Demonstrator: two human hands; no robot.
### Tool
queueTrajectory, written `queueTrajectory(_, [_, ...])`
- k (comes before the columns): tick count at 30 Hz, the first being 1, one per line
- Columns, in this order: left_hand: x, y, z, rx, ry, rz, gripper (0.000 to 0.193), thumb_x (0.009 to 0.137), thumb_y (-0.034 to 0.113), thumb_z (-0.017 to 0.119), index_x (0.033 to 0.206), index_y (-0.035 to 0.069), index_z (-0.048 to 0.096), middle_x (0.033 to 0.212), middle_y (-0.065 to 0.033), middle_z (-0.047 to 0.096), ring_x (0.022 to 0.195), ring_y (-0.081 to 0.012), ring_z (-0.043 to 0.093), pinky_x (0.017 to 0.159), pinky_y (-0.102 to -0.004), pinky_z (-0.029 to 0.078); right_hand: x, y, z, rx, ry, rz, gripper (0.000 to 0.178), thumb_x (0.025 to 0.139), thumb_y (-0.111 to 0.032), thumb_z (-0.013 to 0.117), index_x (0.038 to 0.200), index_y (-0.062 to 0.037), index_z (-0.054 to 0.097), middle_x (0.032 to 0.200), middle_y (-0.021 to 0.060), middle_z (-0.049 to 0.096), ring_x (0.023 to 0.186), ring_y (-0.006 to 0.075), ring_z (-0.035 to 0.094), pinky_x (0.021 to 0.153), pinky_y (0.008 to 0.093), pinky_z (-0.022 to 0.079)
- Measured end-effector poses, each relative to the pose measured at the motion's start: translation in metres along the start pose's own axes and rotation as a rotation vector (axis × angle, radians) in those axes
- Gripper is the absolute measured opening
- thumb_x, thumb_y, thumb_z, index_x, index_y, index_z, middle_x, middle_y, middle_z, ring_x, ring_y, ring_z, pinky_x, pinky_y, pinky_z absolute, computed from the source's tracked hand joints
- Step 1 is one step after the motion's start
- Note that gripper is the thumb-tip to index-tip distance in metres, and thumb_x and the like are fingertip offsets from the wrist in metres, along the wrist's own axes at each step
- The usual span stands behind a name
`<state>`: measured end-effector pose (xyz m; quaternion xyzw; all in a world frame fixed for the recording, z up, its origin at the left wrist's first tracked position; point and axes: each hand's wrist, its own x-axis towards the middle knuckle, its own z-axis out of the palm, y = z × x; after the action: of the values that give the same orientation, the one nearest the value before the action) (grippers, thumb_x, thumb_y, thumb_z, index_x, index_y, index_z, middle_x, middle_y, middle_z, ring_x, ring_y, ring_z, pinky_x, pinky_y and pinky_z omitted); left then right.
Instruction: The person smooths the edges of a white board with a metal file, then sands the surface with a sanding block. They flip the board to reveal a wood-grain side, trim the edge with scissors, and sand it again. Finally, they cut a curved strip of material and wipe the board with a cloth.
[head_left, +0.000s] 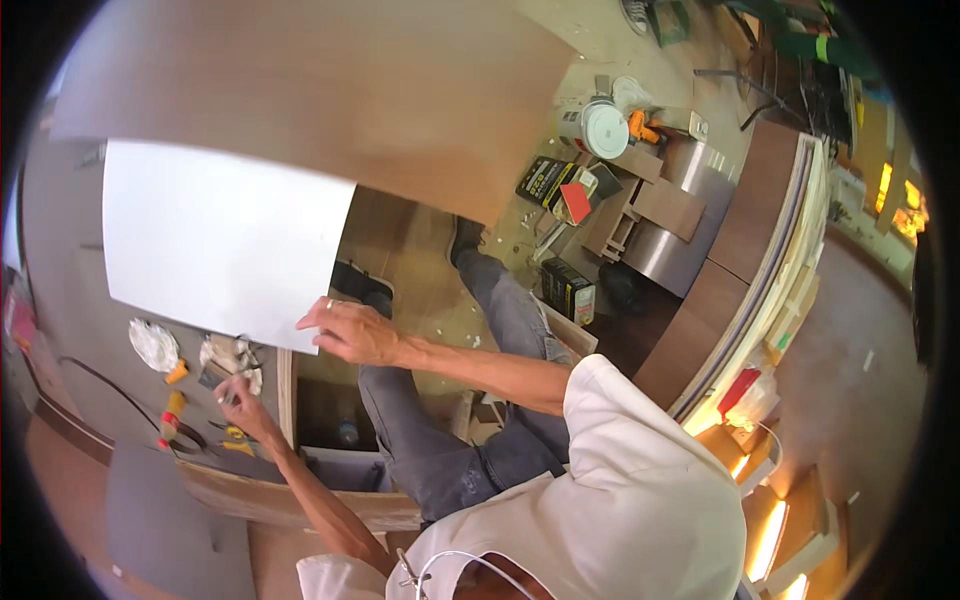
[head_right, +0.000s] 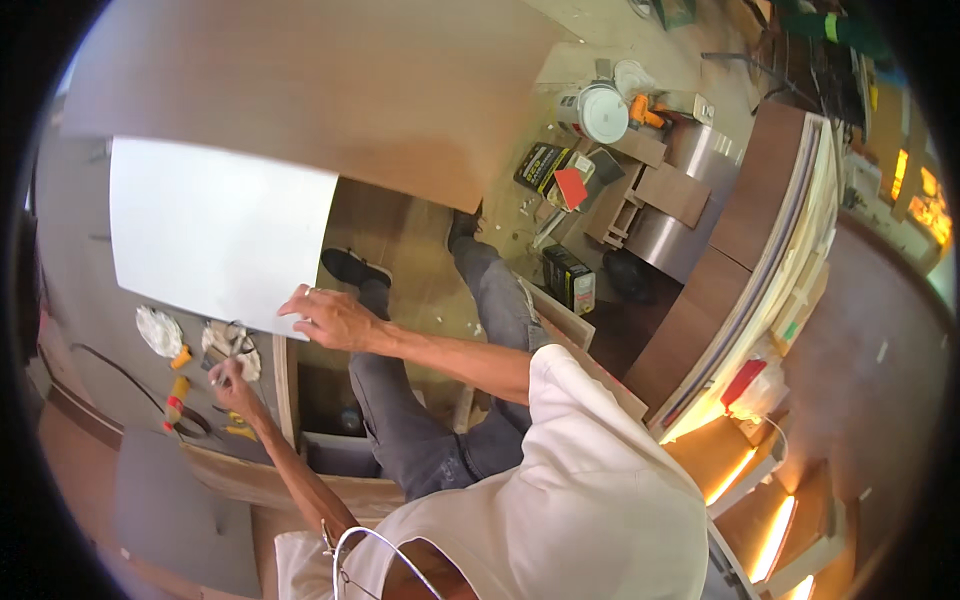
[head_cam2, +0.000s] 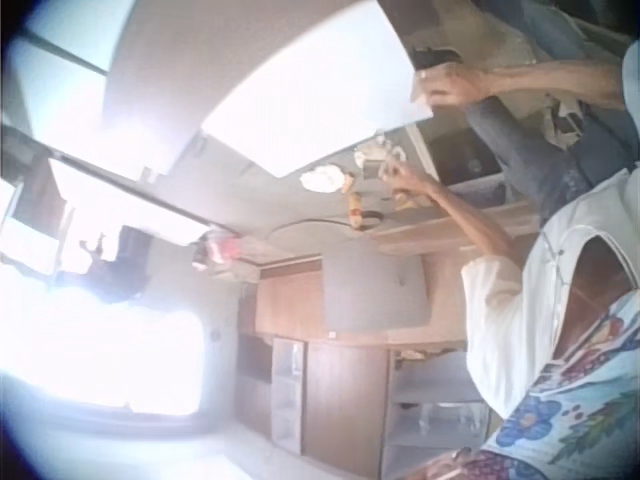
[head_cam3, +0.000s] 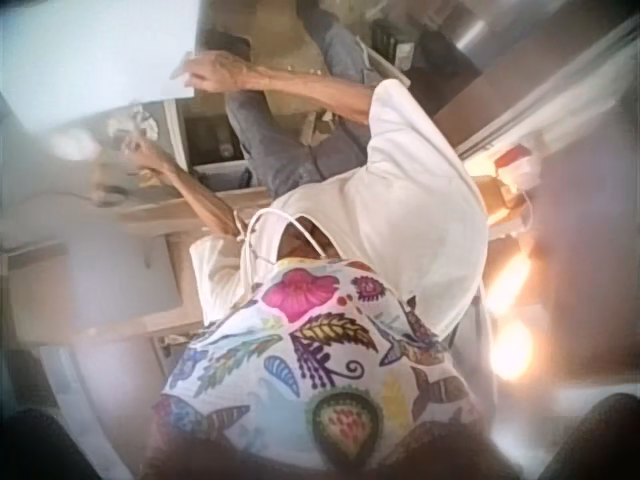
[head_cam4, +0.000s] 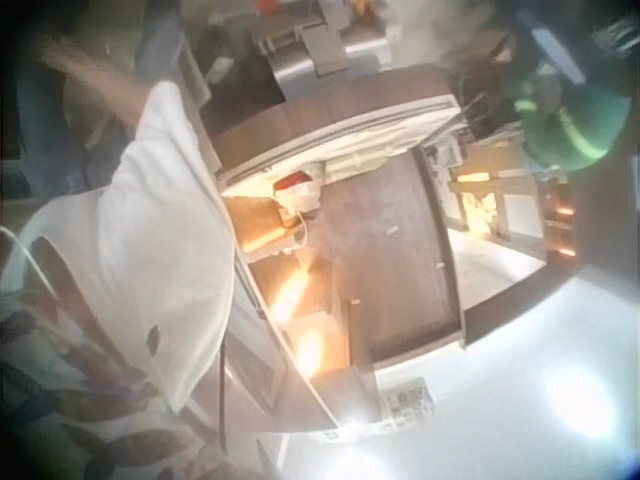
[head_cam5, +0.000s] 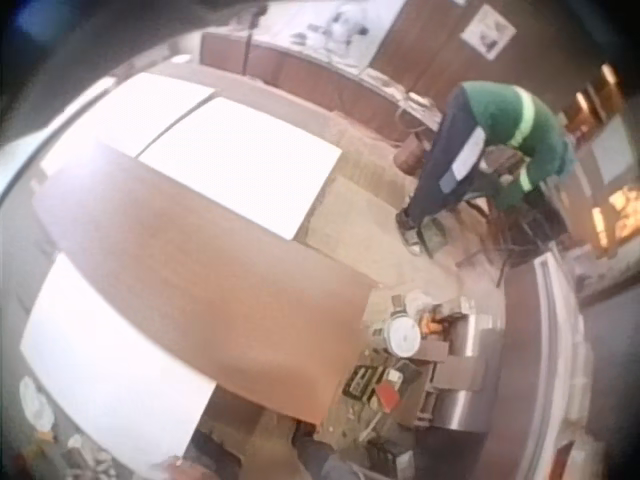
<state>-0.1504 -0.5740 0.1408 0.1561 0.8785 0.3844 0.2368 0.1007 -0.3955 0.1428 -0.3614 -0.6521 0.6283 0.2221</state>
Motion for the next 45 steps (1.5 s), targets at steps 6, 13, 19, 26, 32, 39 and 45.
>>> queueTrajectory(6, [-0.064,0.219,0.182,-0.014,-0.579,0.184,0.010,0.093,0.005,0.061,0.085,0.002,0.056,0.077,-0.0021,0.060,0.071,-0.0076,0.053,0.063,-0.0249,0.044,0.022,-0.003,-0.130,-0.077,0.158,-0.269,0.028,0.083,-0.010,0.074,0.109,-0.0091,0.063,0.112,0.0094,0.062,0.104,0.0280,0.063,0.089,0.0391,0.051])
queueTrajectory(13, [-0.121,0.313,0.369,0.032,-0.802,0.267,0.010,0.087,0.006,0.061,0.079,0.005,0.055,0.071,0.0002,0.057,0.065,-0.0066,0.050,0.058,-0.0234,0.038,-0.027,0.042,-0.321,0.007,0.440,-0.098,0.022,0.087,-0.006,0.070,0.107,-0.0043,0.063,0.111,0.0122,0.062,0.104,0.0287,0.062,0.087,0.0369,0.051])
queueTrajectory(19, [-0.137,0.342,0.480,0.142,-1.027,0.317,0.009,0.087,0.007,0.062,0.080,0.007,0.056,0.070,0.0009,0.059,0.066,-0.0064,0.052,0.058,-0.0230,0.036,-0.051,0.083,-0.401,-0.088,0.462,0.001,0.030,0.086,-0.006,0.072,0.115,-0.0025,0.064,0.107,0.0102,0.063,0.091,0.0210,0.064,0.080,0.0317,0.051])
queueTrajectory(26, [-0.129,0.357,0.570,0.095,-1.270,0.681,0.021,0.091,0.021,0.072,0.095,0.002,0.063,0.082,-0.0024,0.064,0.078,-0.0109,0.060,0.066,-0.0277,0.048,-0.028,0.217,-0.431,0.338,0.667,0.020,0.028,0.088,-0.009,0.073,0.113,-0.0024,0.062,0.088,0.0048,0.066,0.078,0.0114,0.063,0.070,0.0272,0.051])
queueTrajectory(32, [-0.037,0.364,0.642,0.135,-0.663,1.238,0.024,0.097,0.026,0.068,0.107,0.004,0.066,0.103,-0.0049,0.068,0.098,-0.0179,0.063,0.089,-0.0341,0.049,0.041,0.303,-0.462,0.198,0.775,-0.168,0.040,0.083,-0.022,0.081,0.109,-0.0019,0.059,0.091,0.0036,0.066,0.082,0.0129,0.062,0.077,0.0299,0.052])
queueTrajectory(39, [-0.005,0.337,0.664,0.369,-0.609,1.246,0.047,0.100,0.044,0.056,0.089,0.001,0.070,0.073,-0.0167,0.068,0.073,-0.0304,0.066,0.073,-0.0399,0.050,0.095,0.342,-0.480,0.048,0.767,-0.343,0.054,0.077,-0.039,0.086,0.111,-0.0078,0.058,0.096,0.0037,0.067,0.086,0.0176,0.063,0.082,0.0355,0.052])
queueTrajectory(45, [0.002,0.337,0.663,0.462,-0.526,1.307,0.054,0.100,0.050,0.052,0.099,0.001,0.072,0.079,-0.0205,0.069,0.076,-0.0338,0.067,0.075,-0.0418,0.049,0.107,0.342,-0.491,-0.067,0.694,-0.389,0.051,0.077,-0.034,0.086,0.110,-0.0075,0.059,0.094,0.0046,0.064,0.089,0.0174,0.064,0.086,0.0348,0.051])
